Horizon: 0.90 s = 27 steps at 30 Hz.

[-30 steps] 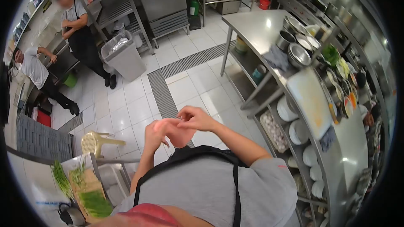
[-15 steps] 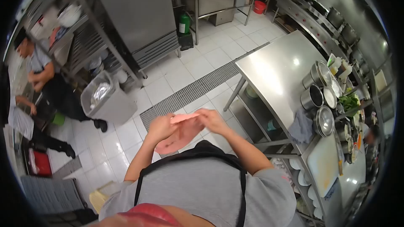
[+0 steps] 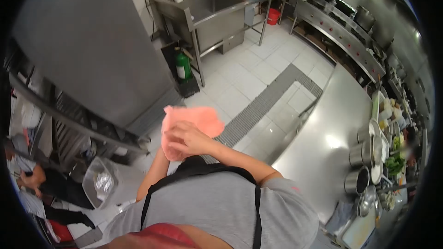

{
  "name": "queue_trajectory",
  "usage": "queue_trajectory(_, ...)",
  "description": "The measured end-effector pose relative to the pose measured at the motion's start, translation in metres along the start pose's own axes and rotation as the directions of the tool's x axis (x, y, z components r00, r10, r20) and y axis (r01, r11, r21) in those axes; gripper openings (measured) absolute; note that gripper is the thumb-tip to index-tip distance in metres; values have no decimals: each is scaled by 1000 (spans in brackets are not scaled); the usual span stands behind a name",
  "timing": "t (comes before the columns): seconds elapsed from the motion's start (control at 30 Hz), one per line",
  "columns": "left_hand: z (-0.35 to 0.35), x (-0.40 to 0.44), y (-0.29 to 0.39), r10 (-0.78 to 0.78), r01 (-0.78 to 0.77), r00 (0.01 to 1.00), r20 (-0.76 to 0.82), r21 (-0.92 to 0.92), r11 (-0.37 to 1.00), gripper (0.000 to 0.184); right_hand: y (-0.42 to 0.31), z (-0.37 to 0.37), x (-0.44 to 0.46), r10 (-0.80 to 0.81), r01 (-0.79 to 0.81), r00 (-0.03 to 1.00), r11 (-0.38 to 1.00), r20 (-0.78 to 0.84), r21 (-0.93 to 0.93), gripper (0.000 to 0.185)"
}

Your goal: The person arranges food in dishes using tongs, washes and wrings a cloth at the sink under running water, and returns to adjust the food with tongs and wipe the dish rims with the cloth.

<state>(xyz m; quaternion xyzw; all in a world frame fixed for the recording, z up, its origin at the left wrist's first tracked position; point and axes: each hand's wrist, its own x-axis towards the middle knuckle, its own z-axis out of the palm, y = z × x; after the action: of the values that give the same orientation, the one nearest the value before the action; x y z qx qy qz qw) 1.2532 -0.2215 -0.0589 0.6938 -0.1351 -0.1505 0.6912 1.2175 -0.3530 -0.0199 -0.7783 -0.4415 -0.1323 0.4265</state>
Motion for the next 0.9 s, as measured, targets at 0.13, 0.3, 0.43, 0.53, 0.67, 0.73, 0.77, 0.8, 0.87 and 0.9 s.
queue_trajectory(0.13, -19, 109, 27, 66, 240, 944, 323, -809, 536, 37, 151, -17, 58, 307, -328, 940, 934, -146, -145, 49)
queue_trajectory(0.3, -50, 293, 29, 200, -151, 977, 69, 887, 436, 36, 264, -61, 115, 563, -547, 776, 825, -283, 141, 54)
queue_trajectory(0.43, -44, 416, 12, 515, -689, 725, 458, 486, 537, 38, 337, -111, 151, 420, -415, 665, 895, -617, 163, 48)
queue_trajectory(0.53, -26, 521, 28, 694, -909, 416, 588, 263, 323, 29, 425, -175, 173, -63, -254, 683, 914, -728, -317, 48)
queue_trajectory(0.67, -33, 682, 113, 102, -463, 754, 649, 414, 784, 24, 478, -270, 250, 484, -220, 209, 870, -850, 442, 50)
queue_trajectory(0.73, -60, 762, 125, 312, -533, 798, 516, 363, 764, 23, 547, -296, 246, 854, -96, 212, 502, -475, 859, 49)
queue_trajectory(0.77, -82, 801, 134, 431, -606, 786, 442, 414, 679, 22, 615, -309, 223, 788, -136, 435, 536, -436, 833, 49)
queue_trajectory(0.8, -107, 830, 147, 331, -466, 882, 335, 512, 722, 24, 629, -328, 245, 799, -116, 407, 526, -443, 843, 45)
queue_trajectory(0.87, -176, 914, 117, 282, -357, 934, 221, 639, 681, 24, 651, -372, 313, 819, -77, 352, 508, -453, 858, 40)
queue_trajectory(0.9, -210, 948, 102, 165, -211, 977, 134, 696, 686, 27, 676, -385, 338, 784, -56, 371, 553, -497, 831, 40)
